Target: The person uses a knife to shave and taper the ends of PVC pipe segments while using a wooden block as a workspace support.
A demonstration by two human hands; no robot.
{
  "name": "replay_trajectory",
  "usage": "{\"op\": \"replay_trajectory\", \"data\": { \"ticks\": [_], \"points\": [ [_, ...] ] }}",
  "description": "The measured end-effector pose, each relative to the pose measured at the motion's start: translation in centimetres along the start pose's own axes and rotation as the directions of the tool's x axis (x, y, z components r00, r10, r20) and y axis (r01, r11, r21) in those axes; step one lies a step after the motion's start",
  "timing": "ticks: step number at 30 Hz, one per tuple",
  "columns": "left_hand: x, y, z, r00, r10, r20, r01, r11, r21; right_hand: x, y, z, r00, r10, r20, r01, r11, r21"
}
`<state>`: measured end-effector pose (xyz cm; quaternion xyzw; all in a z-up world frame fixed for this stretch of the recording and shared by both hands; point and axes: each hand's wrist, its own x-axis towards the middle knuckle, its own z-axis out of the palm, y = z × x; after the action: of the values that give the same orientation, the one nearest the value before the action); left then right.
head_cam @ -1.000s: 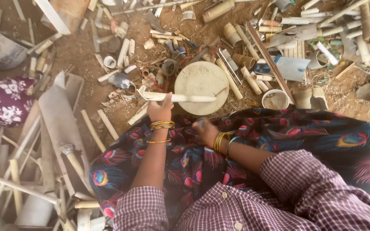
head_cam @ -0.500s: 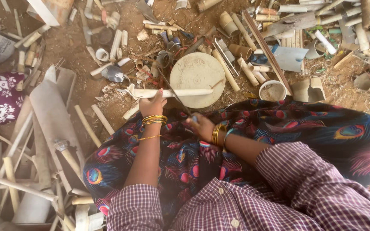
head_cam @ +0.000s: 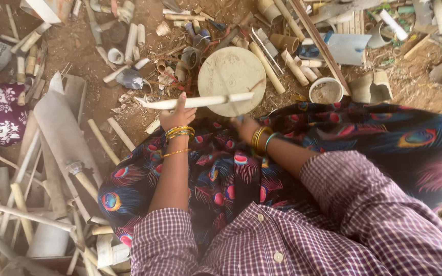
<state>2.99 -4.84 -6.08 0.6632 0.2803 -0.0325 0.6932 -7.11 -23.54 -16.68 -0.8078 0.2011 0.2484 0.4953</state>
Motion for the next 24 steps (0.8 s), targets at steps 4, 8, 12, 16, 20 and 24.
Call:
{"op": "replay_trajectory", "data": {
  "ticks": [4,8,12,16,20,24],
  "points": [
    [0.1,0.5,0.0,0.998,0.055,-0.023,-0.054,0.998,0.041,-0.5,-0.6,0.2,0.984,-0.13,0.122,0.126,0.991,0.046],
    [-0.2,0.8,-0.3,0.995,0.081,-0.055,-0.084,0.995,-0.053,-0.3,0.4,0.5,0.946,-0.295,0.134,0.289,0.955,0.062],
    [-0.7,0.5,0.4,0.988,0.149,-0.035,-0.149,0.989,0.007,1.7,2.1,-0.6,0.998,0.031,0.059,-0.03,0.999,-0.016],
    [-0.6,0.0,0.8,0.97,0.242,0.005,-0.242,0.967,0.079,0.9,2.2,0.8,0.995,-0.084,0.06,0.085,0.996,-0.008],
    [0.1,-0.4,-0.6,0.994,0.111,-0.013,-0.111,0.994,-0.013,-0.3,2.2,2.4,0.968,-0.193,0.163,0.178,0.979,0.104],
    [0.8,-0.4,-0.9,0.997,0.074,-0.015,-0.075,0.995,-0.06,2.8,2.8,0.3,0.898,-0.264,0.351,0.439,0.524,-0.73]
  ]
}}
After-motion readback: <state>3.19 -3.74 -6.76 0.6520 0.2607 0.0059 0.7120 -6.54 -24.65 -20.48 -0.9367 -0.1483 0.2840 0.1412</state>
